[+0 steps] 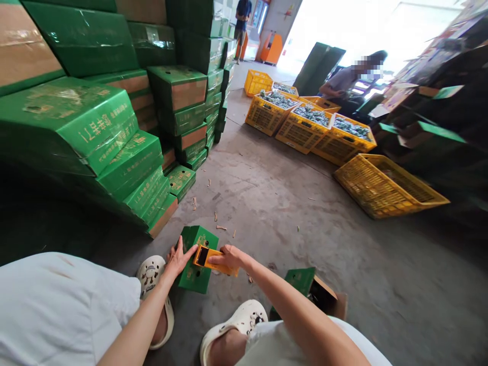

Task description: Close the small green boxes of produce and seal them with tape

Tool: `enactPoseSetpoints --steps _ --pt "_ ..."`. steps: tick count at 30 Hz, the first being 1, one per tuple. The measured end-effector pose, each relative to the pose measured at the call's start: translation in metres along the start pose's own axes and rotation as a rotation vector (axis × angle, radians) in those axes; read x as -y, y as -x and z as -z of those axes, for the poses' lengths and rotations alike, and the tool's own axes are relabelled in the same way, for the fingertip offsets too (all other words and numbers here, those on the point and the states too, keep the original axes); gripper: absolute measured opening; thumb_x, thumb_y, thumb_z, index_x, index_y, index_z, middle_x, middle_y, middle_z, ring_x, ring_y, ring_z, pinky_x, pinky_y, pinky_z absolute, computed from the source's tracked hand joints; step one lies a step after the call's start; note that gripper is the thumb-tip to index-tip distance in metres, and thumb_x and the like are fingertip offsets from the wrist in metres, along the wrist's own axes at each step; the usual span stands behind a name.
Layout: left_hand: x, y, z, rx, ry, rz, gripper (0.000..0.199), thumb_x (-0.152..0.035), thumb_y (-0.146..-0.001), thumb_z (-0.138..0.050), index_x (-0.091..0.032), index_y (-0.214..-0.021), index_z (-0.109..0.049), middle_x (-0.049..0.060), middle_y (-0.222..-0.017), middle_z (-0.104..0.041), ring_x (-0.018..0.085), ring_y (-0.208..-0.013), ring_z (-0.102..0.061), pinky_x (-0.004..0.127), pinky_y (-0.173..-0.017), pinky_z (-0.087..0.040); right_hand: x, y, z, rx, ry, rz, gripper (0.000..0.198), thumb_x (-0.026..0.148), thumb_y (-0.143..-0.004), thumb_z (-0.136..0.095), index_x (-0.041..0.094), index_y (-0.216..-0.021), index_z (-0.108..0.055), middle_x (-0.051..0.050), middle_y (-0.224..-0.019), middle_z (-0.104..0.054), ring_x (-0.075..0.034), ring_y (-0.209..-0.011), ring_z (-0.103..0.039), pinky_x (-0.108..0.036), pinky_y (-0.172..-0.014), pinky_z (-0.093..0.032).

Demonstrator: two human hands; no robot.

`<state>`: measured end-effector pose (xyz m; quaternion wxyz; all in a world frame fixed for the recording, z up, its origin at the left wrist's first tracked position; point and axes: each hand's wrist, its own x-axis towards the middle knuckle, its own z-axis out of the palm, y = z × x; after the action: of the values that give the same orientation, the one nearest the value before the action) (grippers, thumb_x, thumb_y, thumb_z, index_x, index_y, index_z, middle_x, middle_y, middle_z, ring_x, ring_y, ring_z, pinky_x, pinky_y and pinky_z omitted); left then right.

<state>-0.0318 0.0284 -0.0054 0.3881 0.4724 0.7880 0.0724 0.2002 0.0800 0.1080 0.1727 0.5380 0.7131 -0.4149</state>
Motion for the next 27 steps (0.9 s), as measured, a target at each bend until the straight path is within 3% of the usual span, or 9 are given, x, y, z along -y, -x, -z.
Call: enactPoseSetpoints --steps 6,12,18,22,27 --pt "0.005 -0.002 0.003 -0.072 0.008 -0.113 0.095 -0.078 -0.093 -0.036 -0.014 -0.162 -0.03 0.029 -0.144 -0.055 0.044 -0.139 -0.053 0.053 -0.107 -0.044 -0.009 0.007 -0.001 0.009 -0.036 0.015 0.06 0.072 -0.089 -0.063 0.013 -0.098 -0.074 -0.004 -0.084 -0.069 -0.014 -0.071 -0.059 -0.02 -0.053 -0.035" --pt "-0.008 0.009 -0.007 -0.073 0.018 -0.194 0.094 -0.076 -0.087 -0.052 -0.01 -0.154 -0.045 0.027 -0.137 -0.061 0.04 -0.134 -0.058 0.048 -0.107 -0.045 -0.035 0.029 0.0 0.009 -0.082 0.006 0.058 0.072 -0.087 -0.065 0.015 -0.091 -0.07 0.0 -0.075 -0.063 -0.013 -0.066 -0.054 -0.02 -0.052 -0.034" --pt "-0.016 0.012 -0.027 -0.005 0.105 -0.2 0.095 -0.075 -0.088 -0.053 -0.011 -0.157 -0.042 0.028 -0.144 -0.058 0.039 -0.138 -0.056 0.049 -0.111 -0.044 -0.053 0.041 -0.016 -0.017 -0.198 -0.016 0.056 0.07 -0.088 -0.064 0.015 -0.092 -0.07 -0.001 -0.077 -0.063 -0.012 -0.067 -0.055 -0.02 -0.055 -0.036" --pt "-0.005 -0.003 -0.022 0.056 0.236 -0.209 0.093 -0.072 -0.087 -0.058 -0.01 -0.156 -0.044 0.025 -0.152 -0.054 0.037 -0.145 -0.049 0.049 -0.118 -0.039 -0.074 0.049 -0.014 -0.026 -0.192 -0.012 0.056 0.07 -0.088 -0.064 0.015 -0.093 -0.069 -0.001 -0.08 -0.065 -0.013 -0.068 -0.056 -0.021 -0.055 -0.035" --pt "0.017 -0.02 -0.013 0.156 0.461 -0.212 0.08 -0.063 -0.092 -0.058 -0.015 -0.155 -0.048 0.014 -0.158 -0.052 0.028 -0.149 -0.046 0.041 -0.123 -0.035 -0.119 0.069 -0.019 -0.024 -0.091 -0.126 0.055 0.069 -0.086 -0.067 0.014 -0.086 -0.068 -0.001 -0.074 -0.063 -0.014 -0.066 -0.053 -0.023 -0.053 -0.031"
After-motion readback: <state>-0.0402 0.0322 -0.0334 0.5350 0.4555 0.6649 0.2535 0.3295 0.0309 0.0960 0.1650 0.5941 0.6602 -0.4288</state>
